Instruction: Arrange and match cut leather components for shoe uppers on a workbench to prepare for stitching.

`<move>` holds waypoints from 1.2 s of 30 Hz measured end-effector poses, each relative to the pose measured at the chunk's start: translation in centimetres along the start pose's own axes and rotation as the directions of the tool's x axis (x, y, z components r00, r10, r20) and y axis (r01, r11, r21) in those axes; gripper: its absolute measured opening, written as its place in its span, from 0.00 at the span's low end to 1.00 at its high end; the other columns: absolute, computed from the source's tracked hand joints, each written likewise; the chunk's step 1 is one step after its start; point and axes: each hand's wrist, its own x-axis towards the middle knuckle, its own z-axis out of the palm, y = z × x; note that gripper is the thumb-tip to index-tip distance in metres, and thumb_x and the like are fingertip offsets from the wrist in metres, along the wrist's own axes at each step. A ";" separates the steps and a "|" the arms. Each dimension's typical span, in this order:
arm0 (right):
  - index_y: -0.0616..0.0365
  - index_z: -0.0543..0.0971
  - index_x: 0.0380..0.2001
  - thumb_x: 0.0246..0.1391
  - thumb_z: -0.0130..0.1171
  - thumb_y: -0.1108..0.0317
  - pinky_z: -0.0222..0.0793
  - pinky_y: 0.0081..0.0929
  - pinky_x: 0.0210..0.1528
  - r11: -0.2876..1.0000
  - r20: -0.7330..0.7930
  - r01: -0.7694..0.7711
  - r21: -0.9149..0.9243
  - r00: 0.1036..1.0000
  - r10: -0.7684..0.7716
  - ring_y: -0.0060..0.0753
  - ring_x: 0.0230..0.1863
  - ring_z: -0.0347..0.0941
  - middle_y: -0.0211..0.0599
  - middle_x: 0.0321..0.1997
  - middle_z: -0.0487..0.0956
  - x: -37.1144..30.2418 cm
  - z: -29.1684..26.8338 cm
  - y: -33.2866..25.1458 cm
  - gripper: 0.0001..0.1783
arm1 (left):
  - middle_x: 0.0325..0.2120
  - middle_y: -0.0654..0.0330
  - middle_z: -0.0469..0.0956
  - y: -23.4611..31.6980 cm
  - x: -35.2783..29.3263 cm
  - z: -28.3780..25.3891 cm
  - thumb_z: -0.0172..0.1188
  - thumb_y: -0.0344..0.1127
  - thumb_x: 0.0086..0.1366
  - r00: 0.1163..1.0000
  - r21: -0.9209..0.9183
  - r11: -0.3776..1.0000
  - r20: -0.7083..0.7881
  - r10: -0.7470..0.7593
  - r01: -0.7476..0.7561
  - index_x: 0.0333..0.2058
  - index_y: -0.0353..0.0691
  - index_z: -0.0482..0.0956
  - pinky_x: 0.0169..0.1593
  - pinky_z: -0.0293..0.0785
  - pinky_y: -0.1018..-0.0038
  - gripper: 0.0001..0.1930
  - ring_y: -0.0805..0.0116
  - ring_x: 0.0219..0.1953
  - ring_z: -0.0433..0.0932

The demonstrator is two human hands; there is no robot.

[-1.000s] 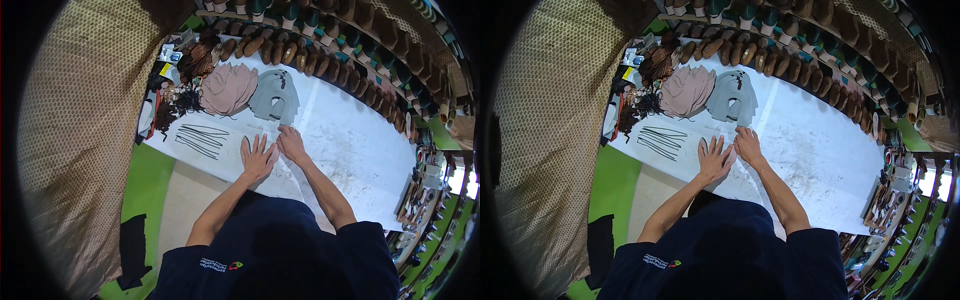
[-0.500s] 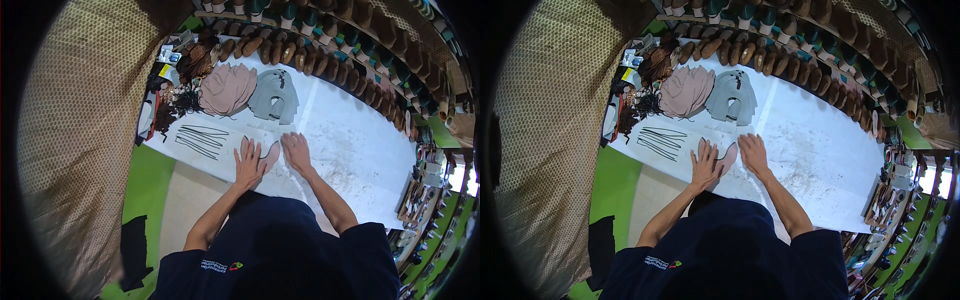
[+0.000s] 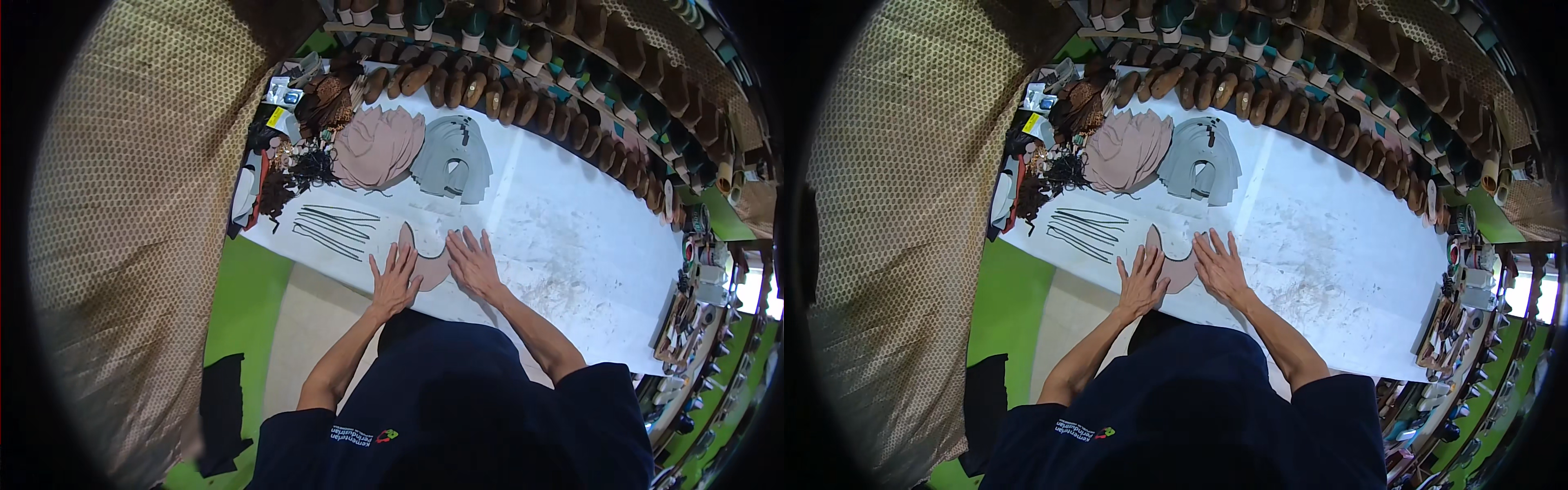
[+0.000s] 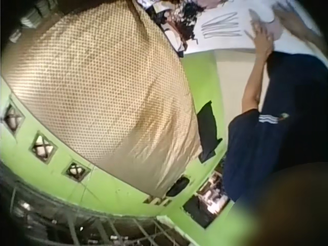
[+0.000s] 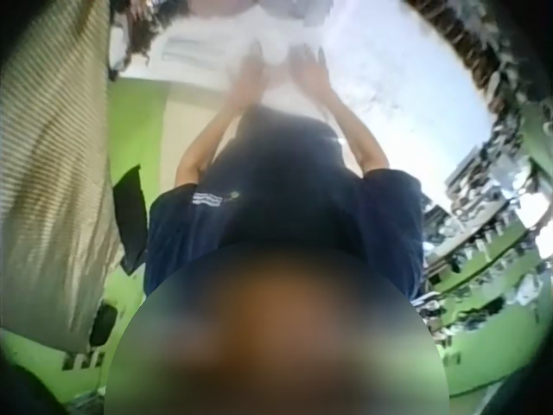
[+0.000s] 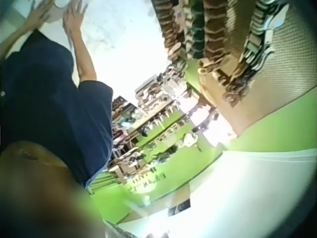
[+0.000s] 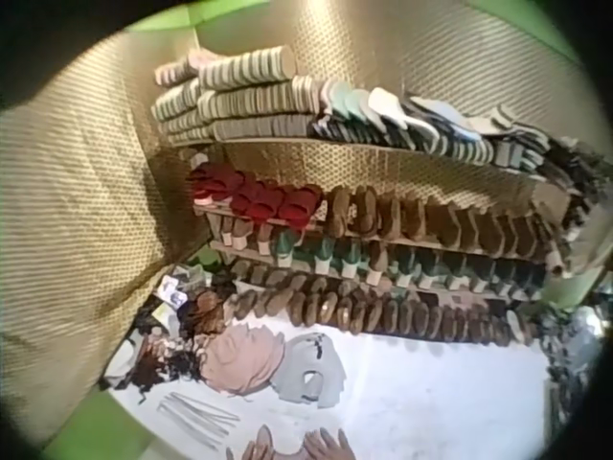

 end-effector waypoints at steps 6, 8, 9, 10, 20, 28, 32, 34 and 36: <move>0.54 0.69 0.72 0.67 0.54 0.56 0.32 0.66 0.81 0.998 0.020 0.008 -0.054 1.000 -0.007 0.50 0.82 0.49 0.31 0.80 0.62 -0.3 0.7 -0.8 0.33 | 0.80 0.59 0.48 -0.2 0.4 -0.1 0.52 0.56 0.74 1.000 0.014 1.000 0.008 0.019 -0.019 0.77 0.50 0.55 0.70 0.29 0.22 0.37 0.51 0.81 0.42; 0.54 0.69 0.72 0.67 0.54 0.55 0.32 0.66 0.81 0.999 0.022 0.030 -0.044 0.999 -0.029 0.50 0.82 0.49 0.31 0.80 0.62 -0.5 0.8 -1.4 0.33 | 0.80 0.58 0.47 -0.2 0.6 -0.2 0.52 0.56 0.74 1.000 0.012 1.000 0.015 0.017 -0.017 0.77 0.51 0.56 0.70 0.29 0.22 0.37 0.51 0.81 0.42; 0.54 0.68 0.72 0.67 0.54 0.55 0.32 0.66 0.81 0.998 0.025 0.051 -0.033 0.998 -0.050 0.50 0.82 0.49 0.31 0.80 0.62 -0.8 0.9 -1.7 0.33 | 0.79 0.57 0.47 -0.3 0.6 -0.3 0.52 0.55 0.74 1.000 -0.016 1.000 0.016 0.005 -0.005 0.77 0.51 0.56 0.69 0.29 0.22 0.37 0.51 0.81 0.41; 0.54 0.68 0.72 0.67 0.54 0.55 0.32 0.66 0.81 0.998 0.023 0.049 -0.034 0.999 -0.048 0.50 0.82 0.49 0.31 0.80 0.62 -1.0 1.0 -2.1 0.33 | 0.79 0.56 0.47 -0.4 0.7 -0.4 0.52 0.55 0.75 1.000 -0.044 0.999 0.017 -0.006 0.007 0.76 0.51 0.57 0.69 0.29 0.22 0.36 0.50 0.81 0.41; 0.55 0.73 0.68 0.67 0.54 0.55 0.34 0.70 0.79 1.000 -0.021 -0.008 -0.014 1.000 0.008 0.51 0.80 0.53 0.30 0.78 0.65 -1.6 2.1 -5.3 0.30 | 0.80 0.56 0.43 -2.7 2.1 -0.7 0.52 0.52 0.75 0.999 0.009 1.000 -0.027 0.022 -0.022 0.76 0.57 0.57 0.69 0.29 0.21 0.34 0.49 0.81 0.38; 0.54 0.75 0.66 0.67 0.55 0.56 0.33 0.71 0.79 0.981 -0.076 -0.196 0.002 0.978 0.196 0.52 0.80 0.53 0.35 0.79 0.62 -0.7 2.9 -8.2 0.28 | 0.80 0.55 0.40 -4.8 3.5 -1.8 0.52 0.53 0.75 0.984 0.001 0.989 0.095 0.149 -0.150 0.76 0.61 0.58 0.69 0.29 0.20 0.33 0.49 0.81 0.36; 0.48 0.79 0.64 0.65 0.58 0.58 0.33 0.69 0.79 0.959 -0.145 -0.283 0.002 0.949 0.280 0.50 0.81 0.52 0.37 0.80 0.61 -0.4 3.4 -9.4 0.25 | 0.80 0.55 0.39 -5.7 4.2 -2.4 0.52 0.53 0.75 0.970 0.007 0.978 0.132 0.206 -0.209 0.76 0.61 0.56 0.69 0.29 0.20 0.34 0.48 0.81 0.36; 0.46 0.80 0.63 0.64 0.59 0.59 0.33 0.69 0.79 0.948 -0.177 -0.317 -0.025 0.935 0.308 0.49 0.81 0.52 0.36 0.80 0.61 -0.1 3.5 -9.9 0.24 | 0.80 0.54 0.39 -6.2 4.6 -2.7 0.52 0.54 0.75 0.958 -0.004 0.969 0.145 0.246 -0.248 0.77 0.60 0.56 0.69 0.29 0.20 0.34 0.48 0.81 0.36; 0.44 0.81 0.62 0.64 0.60 0.59 0.33 0.67 0.80 0.938 -0.187 -0.345 -0.034 0.924 0.333 0.47 0.80 0.53 0.35 0.79 0.63 0.3 3.3 -10.4 0.23 | 0.80 0.54 0.39 -6.9 5.0 -3.0 0.52 0.54 0.75 0.949 -0.013 0.961 0.151 0.276 -0.277 0.77 0.59 0.56 0.69 0.29 0.20 0.35 0.48 0.81 0.36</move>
